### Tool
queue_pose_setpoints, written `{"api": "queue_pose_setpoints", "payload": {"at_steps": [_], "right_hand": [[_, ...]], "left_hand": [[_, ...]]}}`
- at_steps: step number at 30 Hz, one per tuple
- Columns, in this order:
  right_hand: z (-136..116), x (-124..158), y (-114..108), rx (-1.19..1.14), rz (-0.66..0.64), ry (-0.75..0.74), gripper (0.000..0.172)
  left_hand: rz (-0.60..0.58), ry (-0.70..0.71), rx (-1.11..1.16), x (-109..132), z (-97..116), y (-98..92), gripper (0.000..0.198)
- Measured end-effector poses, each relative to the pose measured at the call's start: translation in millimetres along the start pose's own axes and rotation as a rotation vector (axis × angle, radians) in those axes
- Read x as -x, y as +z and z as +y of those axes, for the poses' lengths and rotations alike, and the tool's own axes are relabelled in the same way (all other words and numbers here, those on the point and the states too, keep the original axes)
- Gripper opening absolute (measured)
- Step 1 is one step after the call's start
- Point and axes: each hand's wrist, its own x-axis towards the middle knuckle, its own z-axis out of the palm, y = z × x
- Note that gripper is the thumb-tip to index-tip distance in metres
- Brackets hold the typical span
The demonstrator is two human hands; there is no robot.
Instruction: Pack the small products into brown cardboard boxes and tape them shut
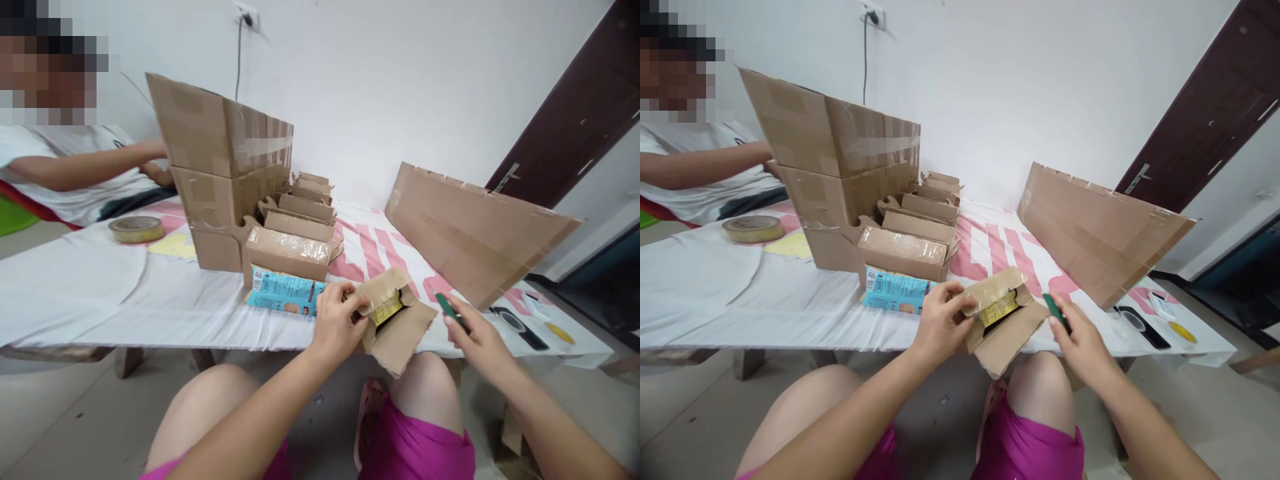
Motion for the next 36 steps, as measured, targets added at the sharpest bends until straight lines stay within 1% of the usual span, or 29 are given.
{"api": "queue_pose_setpoints", "payload": {"at_steps": [2, 4, 6, 9, 13, 17, 21, 30, 36], "right_hand": [[-34.1, 10.1, 1.1, 0.028, -0.138, -0.05, 0.047], [-58.5, 16.9, 4.2, 0.045, -0.241, -0.06, 0.047], [-73.8, 20.0, 7.1, 0.046, -0.301, -0.07, 0.046], [-85.4, 19.7, 10.0, 0.046, -0.359, -0.069, 0.045], [-89.7, 16.5, 14.2, 0.072, -0.394, -0.018, 0.045], [-88.1, 15.4, 20.6, 0.096, -0.359, -0.028, 0.045], [-87.1, 15.4, 26.6, 0.123, -0.346, -0.046, 0.045], [-87.9, 17.1, 40.4, 0.24, -0.306, -0.071, 0.046], [-91.9, 21.2, 50.8, 0.343, -0.257, -0.076, 0.047]], "left_hand": [[0.01, -0.022, -0.054, 3.2, 6.7, 0.9, 0.021], [0.017, -0.021, -0.102, 7.6, 13.2, 2.0, 0.022], [0.028, -0.001, -0.137, 12.0, 18.6, 3.1, 0.023], [0.046, 0.022, -0.163, 16.4, 24.3, 4.1, 0.024], [0.073, -0.001, -0.166, 18.0, 25.6, 5.8, 0.024], [0.104, 0.022, -0.099, 18.0, 20.3, 9.3, 0.018], [0.086, 0.055, -0.037, 17.3, 14.8, 10.5, 0.019], [0.084, 0.054, -0.001, 14.7, 10.2, 6.2, 0.02], [0.113, 0.051, -0.012, 13.5, 8.3, 5.9, 0.02]]}}
